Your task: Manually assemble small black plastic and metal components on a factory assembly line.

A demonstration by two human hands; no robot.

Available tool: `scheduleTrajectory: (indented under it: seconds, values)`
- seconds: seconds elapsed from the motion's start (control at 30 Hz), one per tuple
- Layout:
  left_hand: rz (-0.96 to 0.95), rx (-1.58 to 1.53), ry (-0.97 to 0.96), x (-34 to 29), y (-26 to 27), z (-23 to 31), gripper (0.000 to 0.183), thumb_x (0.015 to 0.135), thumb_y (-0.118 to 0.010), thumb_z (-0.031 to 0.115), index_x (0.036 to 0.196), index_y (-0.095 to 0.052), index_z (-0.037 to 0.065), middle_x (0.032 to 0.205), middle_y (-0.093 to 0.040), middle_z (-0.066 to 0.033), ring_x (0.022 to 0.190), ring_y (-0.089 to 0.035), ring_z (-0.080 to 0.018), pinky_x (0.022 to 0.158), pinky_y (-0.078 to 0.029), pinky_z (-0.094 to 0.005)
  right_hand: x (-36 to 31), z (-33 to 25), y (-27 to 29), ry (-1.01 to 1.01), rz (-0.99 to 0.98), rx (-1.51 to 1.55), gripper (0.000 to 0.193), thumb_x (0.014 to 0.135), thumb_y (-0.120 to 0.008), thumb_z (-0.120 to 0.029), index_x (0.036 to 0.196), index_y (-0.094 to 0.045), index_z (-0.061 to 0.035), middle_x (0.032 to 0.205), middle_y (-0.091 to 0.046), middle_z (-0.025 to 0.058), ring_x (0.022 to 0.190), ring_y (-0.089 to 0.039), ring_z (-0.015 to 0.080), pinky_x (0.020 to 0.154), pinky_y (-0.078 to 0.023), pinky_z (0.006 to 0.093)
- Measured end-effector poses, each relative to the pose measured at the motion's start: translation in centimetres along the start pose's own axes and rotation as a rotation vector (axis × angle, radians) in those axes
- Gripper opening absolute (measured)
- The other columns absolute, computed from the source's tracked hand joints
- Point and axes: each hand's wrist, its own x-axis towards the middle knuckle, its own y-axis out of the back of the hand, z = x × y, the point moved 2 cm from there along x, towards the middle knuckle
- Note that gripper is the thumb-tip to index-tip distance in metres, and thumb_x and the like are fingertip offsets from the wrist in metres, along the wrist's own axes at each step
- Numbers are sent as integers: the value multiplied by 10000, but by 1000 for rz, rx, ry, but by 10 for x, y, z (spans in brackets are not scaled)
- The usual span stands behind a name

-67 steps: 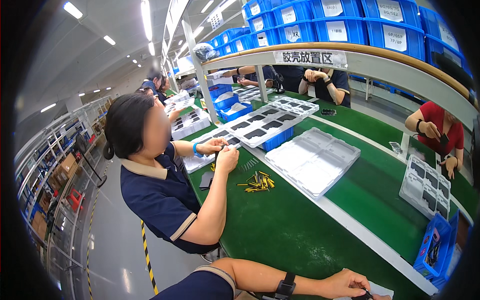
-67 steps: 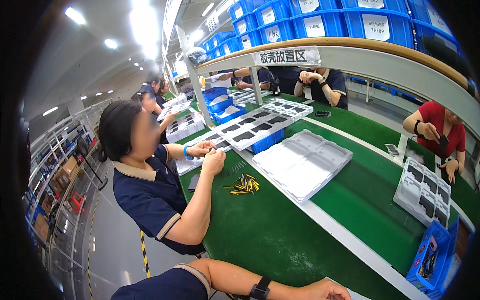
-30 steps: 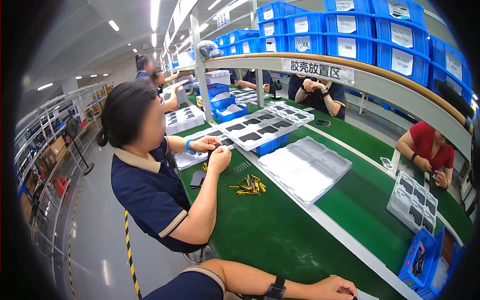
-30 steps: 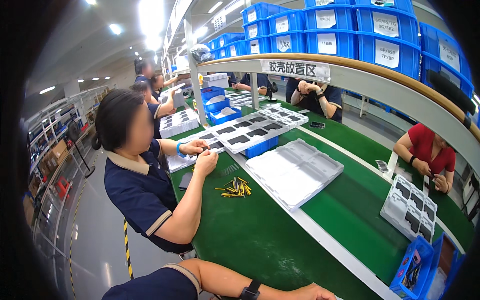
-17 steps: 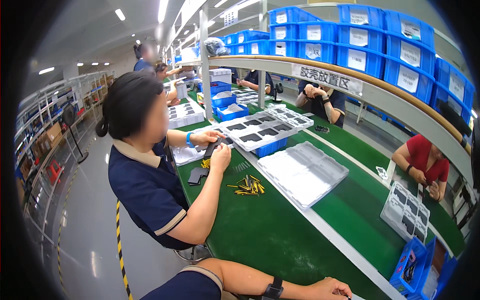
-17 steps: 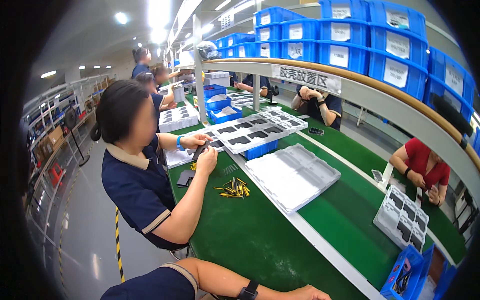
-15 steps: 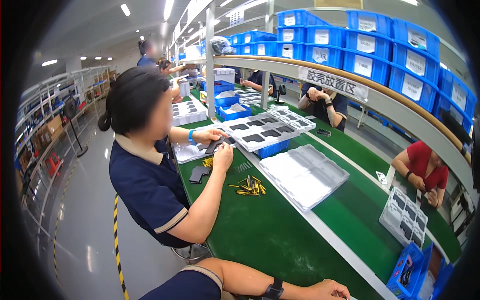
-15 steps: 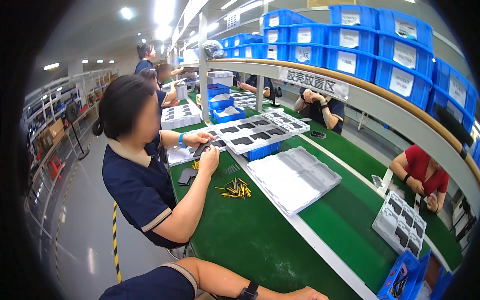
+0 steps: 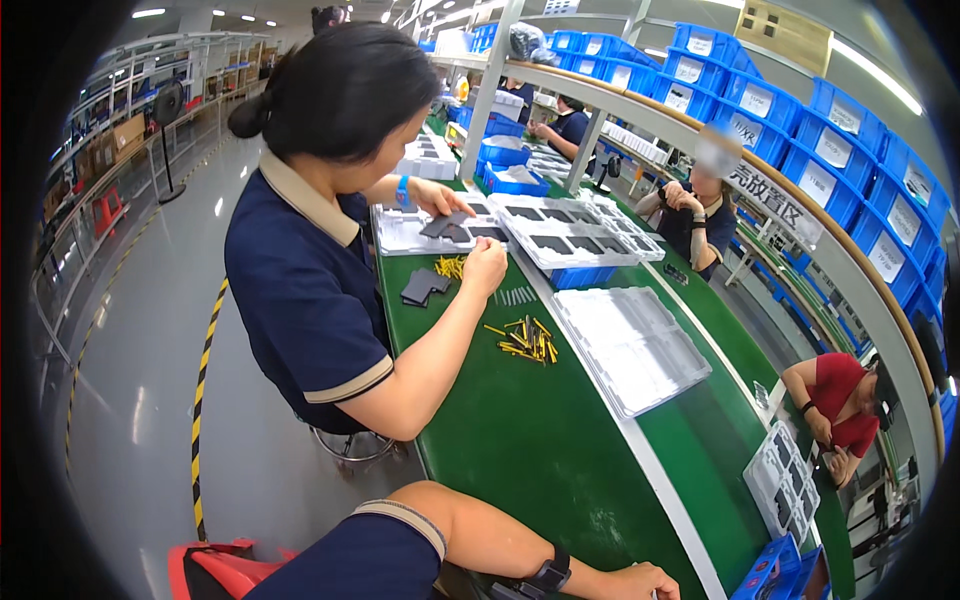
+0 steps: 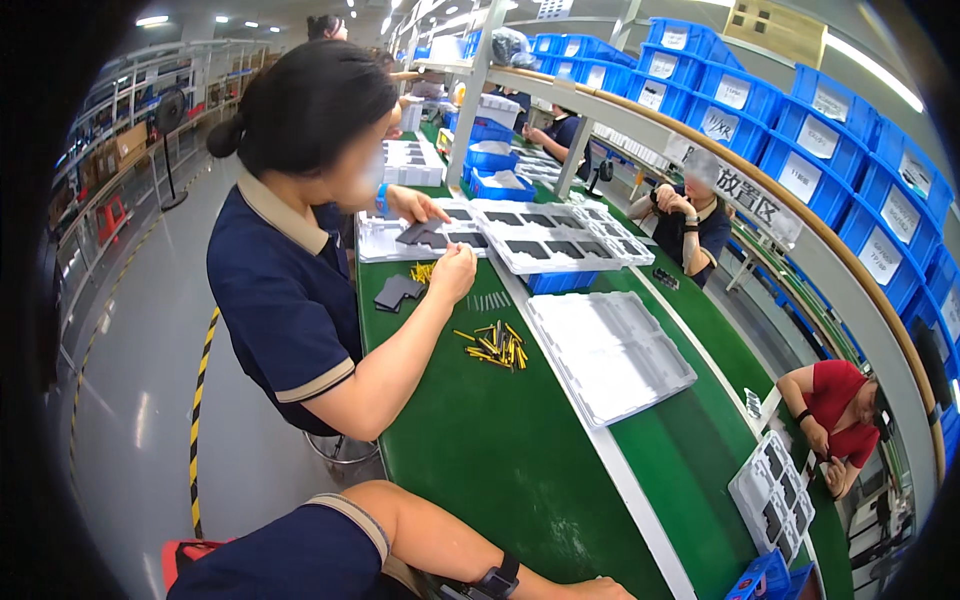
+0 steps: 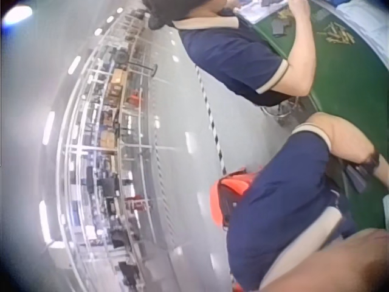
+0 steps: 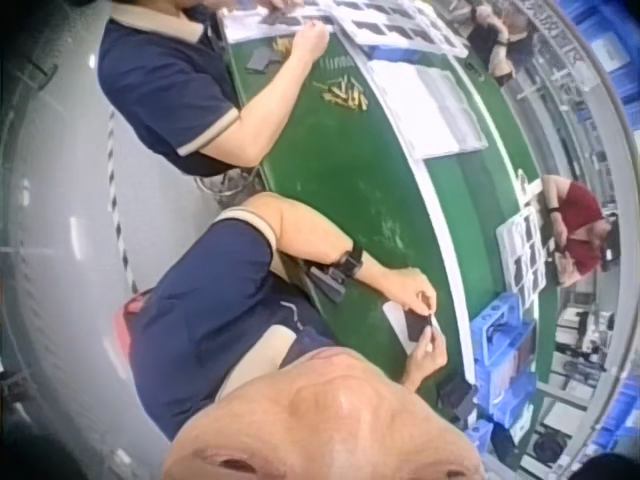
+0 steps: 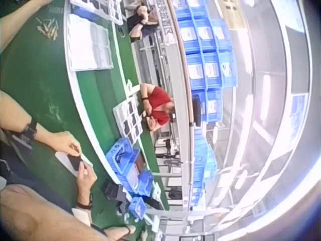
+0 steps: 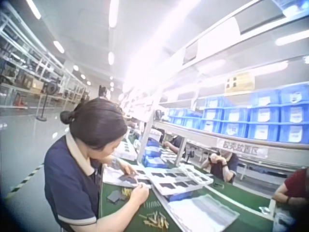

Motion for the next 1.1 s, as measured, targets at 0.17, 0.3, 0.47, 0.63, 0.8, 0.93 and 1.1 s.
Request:
scheduleTrajectory:
  seconds: [0.17, 0.3, 0.47, 0.63, 0.8, 0.93, 1.1]
  values:
    - [10, -17, -38, 1, 2, 1, 203, 800, -652, 225, 932, -692, 76, 774, -694, -75, 586, -653, -140, 559, -519, -267, 2, 0, -2, -9, 1, -37, 127, 832, -624, -51, 903, -638, 53, 779, -645, 169, 658, -611, 258, 634, -490, 336]
    - [23, 13, -53, 4, 2, 0, 191, 796, -648, 220, 923, -694, 85, 784, -697, -76, 603, -664, -150, 580, -525, -278, 4, 0, 0, 27, 12, -49, 122, 834, -627, -53, 897, -635, 52, 766, -640, 171, 652, -609, 264, 624, -489, 338]
    - [29, 36, -62, 4, 1, 0, 197, 793, -654, 230, 920, -695, 85, 770, -696, -72, 598, -660, -146, 571, -525, -274, 5, 1, 1, 44, 20, -46, 106, 828, -631, -45, 877, -636, 48, 746, -633, 164, 635, -601, 268, 611, -487, 330]
    - [35, 17, -42, 2, 9, -1, 225, 796, -656, 235, 957, -667, 78, 789, -686, -67, 591, -641, -133, 555, -518, -264, 3, -1, 0, 82, 46, -46, 104, 824, -631, -39, 878, -638, 49, 754, -638, 161, 639, -606, 263, 609, -487, 331]
    - [62, -38, -73, 4, 17, -1, 297, 805, -652, 224, 1050, -596, 66, 823, -663, -57, 614, -611, -113, 547, -504, -253, 1, -5, 0, 71, 54, -15, 102, 830, -620, -37, 884, -639, 48, 779, -647, 160, 655, -613, 260, 619, -493, 331]
    - [66, -95, -73, 11, 19, -6, 367, 812, -649, 215, 1124, -539, 56, 849, -643, -49, 632, -586, -97, 541, -492, -244, 6, -12, -2, 26, 53, -1, 119, 851, -599, -40, 919, -639, 48, 816, -660, 155, 696, -621, 231, 661, -500, 317]
    - [69, -170, -73, 21, 28, -3, 462, 821, -645, 204, 1216, -469, 44, 883, -620, -39, 655, -556, -77, 533, -479, -233, 7, -1, -8, -79, 47, 144, 136, 865, -587, -43, 948, -638, 51, 835, -669, 137, 734, -617, 193, 688, -497, 303]
